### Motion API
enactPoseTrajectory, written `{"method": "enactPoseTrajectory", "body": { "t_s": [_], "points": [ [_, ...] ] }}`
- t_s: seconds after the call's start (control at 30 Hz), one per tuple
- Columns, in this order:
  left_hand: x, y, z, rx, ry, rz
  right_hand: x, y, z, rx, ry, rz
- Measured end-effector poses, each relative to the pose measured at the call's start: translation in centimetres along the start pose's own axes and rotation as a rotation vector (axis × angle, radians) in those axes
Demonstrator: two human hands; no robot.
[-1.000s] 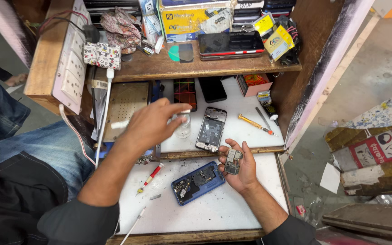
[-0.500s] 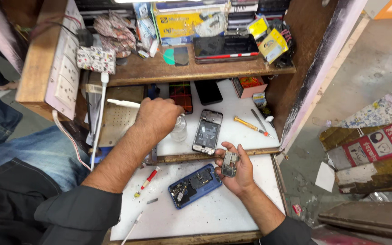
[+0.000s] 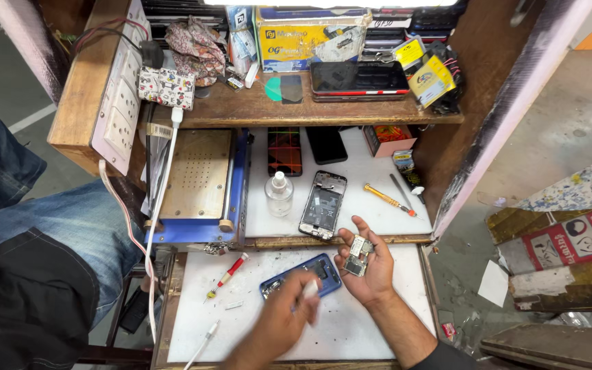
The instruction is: The person cleans a small electronic circuit board using a cotton swab, repeatedly wiping its surface while holding it in one hand. The person also handles a disassembled mobile phone casing and other small components on the workbench.
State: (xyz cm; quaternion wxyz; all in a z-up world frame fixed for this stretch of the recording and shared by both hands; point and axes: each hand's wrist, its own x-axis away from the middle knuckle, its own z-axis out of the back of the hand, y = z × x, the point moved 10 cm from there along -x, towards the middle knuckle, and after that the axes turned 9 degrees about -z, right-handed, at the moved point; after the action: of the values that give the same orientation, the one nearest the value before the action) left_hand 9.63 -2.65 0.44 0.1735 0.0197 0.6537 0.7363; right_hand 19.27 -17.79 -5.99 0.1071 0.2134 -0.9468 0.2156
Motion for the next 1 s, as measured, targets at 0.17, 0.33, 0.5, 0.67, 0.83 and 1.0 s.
{"method": "enactPoseTrajectory", "body": {
  "t_s": [0.17,0.33,0.5,0.67,0.83,1.0],
  "points": [
    [5.0,-4.0,-4.9,-0.059,-0.047,-0.109,0.4,0.1,-1.3,-0.060,-0.054,0.017],
    [3.6,-1.6,-3.7,-0.403,0.049,-0.256,0.7,-0.1,-3.1,-0.103,-0.139,0.057],
    [-0.6,0.1,-5.2,-0.708,-0.036,-0.239,1.1,-0.5,-1.7,-0.059,0.054,0.058],
    [-2.1,-1.4,-5.7,-0.843,-0.047,-0.090,0.3,-0.8,-0.8,-0.089,-0.077,0.078],
    [-1.3,-1.7,-7.0,-0.800,-0.041,-0.162,0.5,-0.2,1.0,-0.105,-0.126,0.092],
    [-1.1,-3.4,-8.3,-0.869,-0.160,-0.083,0.8,-0.3,0.7,-0.091,-0.099,0.123]
  ]
}}
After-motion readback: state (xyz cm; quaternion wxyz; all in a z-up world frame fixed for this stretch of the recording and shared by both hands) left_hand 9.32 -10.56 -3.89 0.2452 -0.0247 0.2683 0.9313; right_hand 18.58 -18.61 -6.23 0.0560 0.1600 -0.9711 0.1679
